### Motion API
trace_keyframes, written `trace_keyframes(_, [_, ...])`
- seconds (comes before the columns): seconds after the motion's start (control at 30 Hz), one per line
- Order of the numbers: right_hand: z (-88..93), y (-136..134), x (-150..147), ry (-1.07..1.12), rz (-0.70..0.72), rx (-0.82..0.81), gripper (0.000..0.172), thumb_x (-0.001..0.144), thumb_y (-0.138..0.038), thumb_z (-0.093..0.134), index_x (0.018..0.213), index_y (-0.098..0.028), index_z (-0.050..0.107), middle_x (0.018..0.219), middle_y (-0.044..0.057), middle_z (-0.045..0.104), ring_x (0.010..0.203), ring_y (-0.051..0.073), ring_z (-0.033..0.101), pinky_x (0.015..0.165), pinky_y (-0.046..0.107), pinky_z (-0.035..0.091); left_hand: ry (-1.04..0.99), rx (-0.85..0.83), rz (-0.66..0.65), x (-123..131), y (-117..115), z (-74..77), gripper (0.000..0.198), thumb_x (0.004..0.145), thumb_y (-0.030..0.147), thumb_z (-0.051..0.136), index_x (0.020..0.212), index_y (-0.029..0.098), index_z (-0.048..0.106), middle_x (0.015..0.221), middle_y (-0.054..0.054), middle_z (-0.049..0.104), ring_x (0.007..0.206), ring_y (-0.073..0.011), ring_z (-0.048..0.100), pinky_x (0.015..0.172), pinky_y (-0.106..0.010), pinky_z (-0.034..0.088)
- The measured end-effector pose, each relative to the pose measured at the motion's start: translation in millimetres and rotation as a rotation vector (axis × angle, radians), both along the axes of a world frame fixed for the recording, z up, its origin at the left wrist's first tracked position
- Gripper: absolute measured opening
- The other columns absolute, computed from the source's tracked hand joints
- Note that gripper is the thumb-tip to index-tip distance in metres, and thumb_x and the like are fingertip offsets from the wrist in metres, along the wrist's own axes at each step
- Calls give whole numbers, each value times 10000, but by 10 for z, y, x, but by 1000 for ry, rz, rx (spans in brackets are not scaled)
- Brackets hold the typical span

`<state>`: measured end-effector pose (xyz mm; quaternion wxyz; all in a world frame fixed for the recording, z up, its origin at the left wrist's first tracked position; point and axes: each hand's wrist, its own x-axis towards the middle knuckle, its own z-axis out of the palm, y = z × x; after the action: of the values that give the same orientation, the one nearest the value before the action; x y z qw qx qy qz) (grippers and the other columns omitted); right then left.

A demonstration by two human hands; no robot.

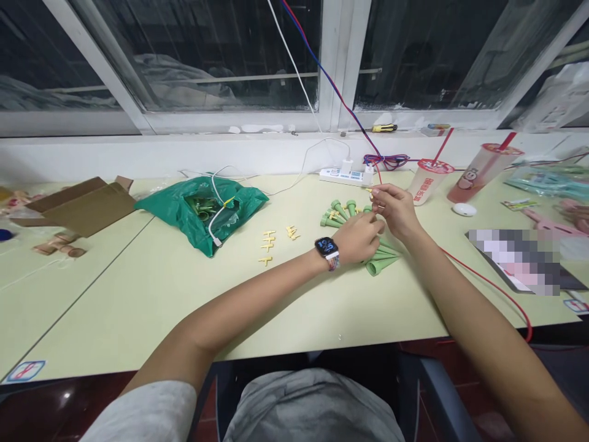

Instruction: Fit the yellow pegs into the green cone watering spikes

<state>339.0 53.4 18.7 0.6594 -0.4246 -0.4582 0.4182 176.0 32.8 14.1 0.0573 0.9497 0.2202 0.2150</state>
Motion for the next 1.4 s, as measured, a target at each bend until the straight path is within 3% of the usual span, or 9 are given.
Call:
trace_keyframes(0.13, [-1, -95, -174, -91, 46, 27, 287, 700, -372, 884, 894, -177, 803, 701, -6, 658, 560, 91, 562, 534, 228, 467, -241, -49, 24, -471, -11, 79, 129, 996, 227, 526, 1096, 178, 593, 1071, -93, 677, 949, -226, 654, 839, -362, 529])
trace_keyframes(0.27, [68, -256, -598, -200, 264, -23, 352, 689, -467, 902, 812, -165, 770, 662, 3, 647, 531, 113, 557, 516, 259, 466, -347, 0, 100, -1048, 62, 147, 289, 1032, 342, 579, 1271, 183, 542, 1079, -69, 672, 787, -150, 645, 698, -290, 507])
trace_keyframes(0.4, [147, -343, -1050, -314, 367, -34, 469, 769, -611, 824, 708, -173, 670, 622, -7, 605, 494, 109, 519, 500, 265, 422, -306, 81, 78, -1492, 113, 191, 188, 1066, 366, 544, 1041, 197, 623, 911, -41, 637, 742, -141, 608, 679, -272, 478])
trace_keyframes(0.5, [115, -345, -1293, -458, 327, 3, 531, 911, -660, 653, 665, -193, 587, 509, -43, 496, 462, 106, 440, 502, 268, 343, -338, -2, 99, -1668, 83, 176, 221, 1070, 354, 541, 943, 194, 625, 853, -33, 621, 728, -144, 582, 701, -281, 465])
trace_keyframes(0.63, [-49, -411, -1506, -556, 301, 84, 567, 1047, -599, 430, 637, -211, 487, 516, -44, 436, 534, 125, 426, 563, 282, 321, -438, -265, 169, -1748, -35, 84, 262, 1085, 391, 493, 941, 197, 595, 788, -9, 621, 672, -144, 578, 678, -289, 448])
trace_keyframes(0.73, [-174, -538, -1595, -521, 297, 87, 517, 1070, -570, 398, 701, -219, 486, 556, -46, 461, 565, 135, 441, 589, 284, 337, -477, -406, 206, -1746, -147, 18, 273, 1089, 424, 471, 961, 204, 570, 739, 13, 620, 655, -146, 574, 680, -290, 436])
trace_keyframes(0.93, [-290, -681, -1636, -385, 239, 12, 471, 1049, -572, 491, 727, -238, 410, 563, -64, 442, 552, 130, 415, 593, 281, 343, -427, -406, 237, -1697, -250, -27, 330, 1092, 394, 424, 819, 215, 479, 687, 18, 557, 661, -158, 510, 687, -305, 394])
trace_keyframes(1.2, [-281, -690, -1610, -378, 240, 97, 430, 1051, -559, 496, 770, -242, 423, 630, -45, 450, 614, 146, 413, 620, 286, 349, -395, -415, 230, -1641, -308, -4, 365, 1081, 388, 377, 756, 223, 398, 649, 24, 471, 642, -155, 441, 646, -308, 342])
trace_keyframes(1.4, [-302, -705, -1636, -300, 284, 106, 402, 1079, -499, 456, 769, -248, 413, 621, -45, 479, 602, 145, 458, 639, 292, 387, -526, -708, 226, -1575, -344, 12, 408, 1053, 425, 406, 704, 213, 418, 624, 29, 444, 598, -131, 400, 591, -287, 336])
